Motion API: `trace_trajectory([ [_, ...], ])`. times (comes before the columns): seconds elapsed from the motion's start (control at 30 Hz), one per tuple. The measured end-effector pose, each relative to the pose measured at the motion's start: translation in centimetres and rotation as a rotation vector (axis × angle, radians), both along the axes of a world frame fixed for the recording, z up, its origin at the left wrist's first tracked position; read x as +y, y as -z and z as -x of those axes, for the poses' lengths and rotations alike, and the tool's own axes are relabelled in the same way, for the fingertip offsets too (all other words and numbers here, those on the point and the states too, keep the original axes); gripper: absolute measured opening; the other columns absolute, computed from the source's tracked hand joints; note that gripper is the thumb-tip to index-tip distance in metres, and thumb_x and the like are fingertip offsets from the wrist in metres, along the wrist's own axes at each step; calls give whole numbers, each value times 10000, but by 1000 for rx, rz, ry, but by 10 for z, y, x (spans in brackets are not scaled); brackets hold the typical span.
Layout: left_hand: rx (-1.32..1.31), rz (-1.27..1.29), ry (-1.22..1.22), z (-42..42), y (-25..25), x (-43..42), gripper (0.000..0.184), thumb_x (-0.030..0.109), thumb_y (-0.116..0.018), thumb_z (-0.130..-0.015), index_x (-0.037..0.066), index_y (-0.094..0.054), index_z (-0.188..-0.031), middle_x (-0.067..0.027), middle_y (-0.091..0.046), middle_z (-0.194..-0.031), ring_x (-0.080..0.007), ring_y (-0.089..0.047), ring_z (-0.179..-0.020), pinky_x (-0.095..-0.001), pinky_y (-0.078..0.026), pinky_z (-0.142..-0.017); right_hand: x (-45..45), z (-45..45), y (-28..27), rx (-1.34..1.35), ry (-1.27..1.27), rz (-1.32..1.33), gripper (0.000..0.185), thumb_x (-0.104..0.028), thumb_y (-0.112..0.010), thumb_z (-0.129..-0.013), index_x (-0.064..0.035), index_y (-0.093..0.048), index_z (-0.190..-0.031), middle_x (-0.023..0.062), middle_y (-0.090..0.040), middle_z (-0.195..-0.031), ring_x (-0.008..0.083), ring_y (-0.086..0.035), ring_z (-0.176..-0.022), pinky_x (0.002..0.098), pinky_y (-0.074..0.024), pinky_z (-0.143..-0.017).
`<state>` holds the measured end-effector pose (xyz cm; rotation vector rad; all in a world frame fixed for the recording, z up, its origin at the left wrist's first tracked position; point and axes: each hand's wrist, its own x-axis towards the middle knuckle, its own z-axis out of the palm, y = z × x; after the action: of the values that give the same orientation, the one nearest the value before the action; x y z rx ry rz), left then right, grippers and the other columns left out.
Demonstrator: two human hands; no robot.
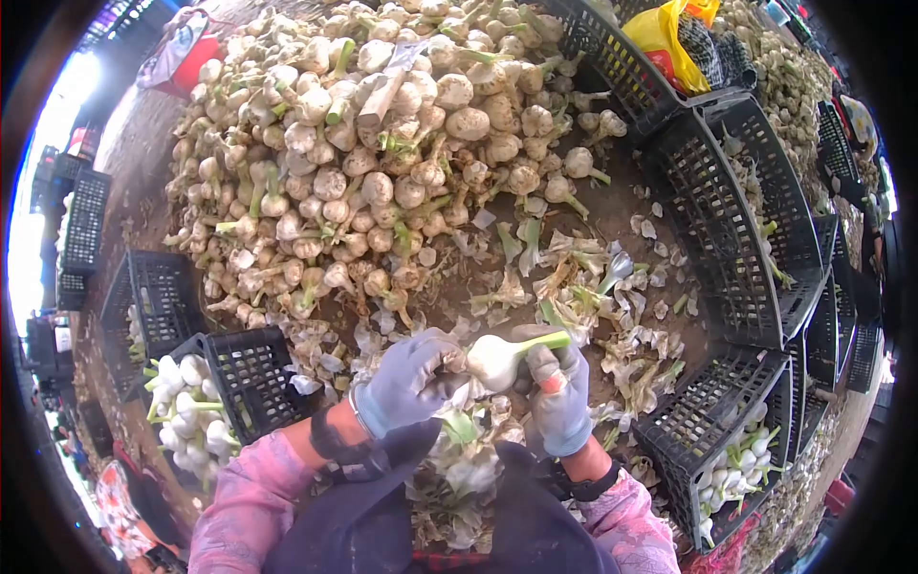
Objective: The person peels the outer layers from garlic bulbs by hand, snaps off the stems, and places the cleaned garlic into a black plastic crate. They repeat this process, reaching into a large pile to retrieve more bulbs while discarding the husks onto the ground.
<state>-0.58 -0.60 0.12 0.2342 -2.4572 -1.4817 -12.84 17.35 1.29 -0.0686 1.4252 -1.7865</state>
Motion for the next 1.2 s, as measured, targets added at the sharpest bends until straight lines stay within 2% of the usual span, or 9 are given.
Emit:
trace_trajectory([
  [0.13,-193,15,-131,-14,24,-8,88,85,-626,-856,29,-597,-918,-119,-593,-828,-229,-585,-745,-331,-482,-683,0,-3,6,26,62,-24,214,-192,-605,-976,-38,-631,-1122,11,-661,-908,53,-591,-701,220,-499,-618],
  [0.3,-368,-98,-196,1,-1,4,273,264,-535,-949,10,-549,-850,-112,-533,-764,-208,-505,-693,-339,-417,-632,-12,-17,9,1143,-115,-144,341,-145,-791,-782,-86,-664,-1093,110,-687,-919,265,-680,-758,332,-538,-658],
  [0.47,-52,-240,-376,7,14,13,227,194,-546,-926,-25,-561,-868,-127,-505,-667,-237,-497,-579,-351,-418,-561,-16,-29,0,1077,-87,-98,307,-146,-745,-844,-59,-634,-1116,95,-688,-928,234,-675,-745,330,-536,-653],
  [0.77,-216,-349,-313,-2,31,3,147,99,-606,-867,10,-519,-789,-24,-481,-634,-172,-514,-618,-329,-430,-573,-16,-43,14,-262,238,181,257,-216,-540,-1009,-45,-559,-1200,57,-632,-864,131,-598,-707,278,-511,-647],
  [0.8,-197,140,-232,-7,45,-5,141,82,-625,-840,39,-501,-789,-73,-526,-692,-267,-549,-653,-381,-446,-591,-13,-40,15,-354,267,216,258,-222,-539,-1009,-49,-561,-1198,55,-629,-856,137,-599,-709,289,-513,-655],
  [0.93,-246,451,-350,-12,51,-20,294,124,-654,-852,55,-565,-1122,-167,-563,-1111,-316,-570,-980,-378,-492,-816,-16,-34,24,-594,345,257,291,-266,-560,-998,-55,-563,-1199,38,-613,-830,149,-595,-726,301,-509,-669],
  [1.07,-103,-171,-392,-26,41,-23,547,240,-607,-959,54,-400,-1430,-100,-508,-1351,-221,-506,-1229,-350,-445,-1015,-22,-39,37,-609,311,320,328,-208,-592,-978,-48,-541,-1261,47,-642,-922,142,-620,-806,296,-527,-728],
  [1.1,-86,-845,-326,-26,26,-17,556,242,-591,-981,56,-361,-1452,-77,-492,-1372,-193,-476,-1276,-327,-440,-1018,-28,-41,34,-410,111,287,360,-190,-603,-970,-43,-526,-1290,58,-646,-974,140,-629,-841,300,-531,-761],
  [1.2,-243,-1100,-376,-36,3,-25,533,267,-630,-958,40,-436,-1400,-41,-577,-1219,-133,-573,-1096,-271,-490,-924,-44,-49,16,87,-462,170,560,-144,-662,-928,-18,-427,-1420,122,-628,-1235,165,-620,-1080,346,-506,-941],
])
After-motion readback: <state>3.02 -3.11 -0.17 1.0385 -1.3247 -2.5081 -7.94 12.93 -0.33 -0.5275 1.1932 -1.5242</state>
